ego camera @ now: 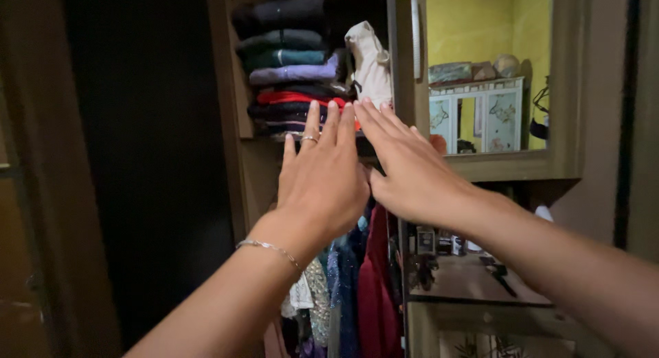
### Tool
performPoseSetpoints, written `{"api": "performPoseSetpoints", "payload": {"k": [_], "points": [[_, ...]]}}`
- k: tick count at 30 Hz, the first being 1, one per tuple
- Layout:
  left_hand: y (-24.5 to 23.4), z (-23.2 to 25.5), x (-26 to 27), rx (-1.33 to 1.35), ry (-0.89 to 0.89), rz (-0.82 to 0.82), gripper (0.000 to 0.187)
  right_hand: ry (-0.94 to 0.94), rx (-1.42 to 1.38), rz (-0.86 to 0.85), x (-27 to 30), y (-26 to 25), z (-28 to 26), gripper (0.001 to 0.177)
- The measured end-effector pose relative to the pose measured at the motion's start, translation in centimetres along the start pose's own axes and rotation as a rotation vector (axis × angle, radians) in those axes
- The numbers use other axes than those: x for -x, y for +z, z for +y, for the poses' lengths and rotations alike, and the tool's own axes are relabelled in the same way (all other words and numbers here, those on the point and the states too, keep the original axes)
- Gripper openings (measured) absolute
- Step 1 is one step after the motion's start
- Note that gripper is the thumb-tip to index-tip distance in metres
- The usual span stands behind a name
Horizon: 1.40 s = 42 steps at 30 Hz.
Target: The person takes folded jackets from a wardrobe shelf, places them on a bed, and then hangs them on hangers before returning them to the wardrobe. The person handles a black jacket, a grey jacket, a teal jacket, and a purple jacket.
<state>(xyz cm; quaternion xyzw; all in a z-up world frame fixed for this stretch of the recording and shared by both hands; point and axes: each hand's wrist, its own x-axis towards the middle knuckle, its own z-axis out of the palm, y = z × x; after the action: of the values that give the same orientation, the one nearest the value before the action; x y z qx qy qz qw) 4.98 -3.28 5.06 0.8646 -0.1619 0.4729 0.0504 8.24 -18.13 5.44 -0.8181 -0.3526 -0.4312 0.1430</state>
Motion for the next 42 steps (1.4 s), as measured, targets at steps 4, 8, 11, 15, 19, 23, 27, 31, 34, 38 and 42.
{"api": "performPoseSetpoints", "payload": {"k": [4, 8, 11, 15, 19, 23, 27, 31, 34, 38, 42], "points": [[1.4, -2.4, -1.5, 0.002, -0.017, -0.036, 0.081, -0.012, -0.008, -0.009, -2.2, 2.0, 1.4, 0.085], [4.1, -5.6, -3.2, 0.018, -0.024, -0.045, 0.081, -0.058, -0.004, 0.022, -4.4, 5.1, 3.0, 0.085], [6.2, -8.4, -5.0, 0.017, -0.021, -0.042, 0.081, -0.067, 0.012, 0.035, -6.6, 7.9, 4.2, 0.084], [8.7, -12.3, -7.7, 0.047, -0.007, -0.038, 0.085, -0.033, 0.012, 0.039, -10.1, 10.9, 6.0, 0.086], [10.9, -16.6, -11.0, 0.032, 0.024, -0.03, 0.081, 0.0, 0.002, 0.076, -14.3, 13.7, 8.5, 0.083], [13.0, -20.4, -13.7, 0.02, 0.002, -0.031, 0.082, -0.01, 0.038, 0.115, -17.8, 16.1, 11.0, 0.083], [14.3, -22.8, -15.9, 0.006, -0.042, -0.002, 0.087, -0.045, 0.053, 0.119, -21.1, 17.6, 12.4, 0.084], [14.4, -25.3, -19.8, -0.041, -0.051, 0.002, 0.083, -0.022, 0.044, 0.13, -25.2, 17.1, 13.6, 0.082], [14.3, -27.3, -23.3, -0.059, -0.061, 0.018, 0.08, -0.026, 0.06, 0.141, -28.4, 16.3, 14.7, 0.082], [14.9, -29.7, -27.4, -0.009, -0.094, 0.068, 0.073, 0.043, 0.035, 0.112, -30.6, 15.9, 15.9, 0.081], [15.8, -31.9, -30.0, 0.036, -0.096, 0.199, 0.061, 0.081, 0.021, 0.099, -31.7, 16.0, 16.9, 0.082]]}}
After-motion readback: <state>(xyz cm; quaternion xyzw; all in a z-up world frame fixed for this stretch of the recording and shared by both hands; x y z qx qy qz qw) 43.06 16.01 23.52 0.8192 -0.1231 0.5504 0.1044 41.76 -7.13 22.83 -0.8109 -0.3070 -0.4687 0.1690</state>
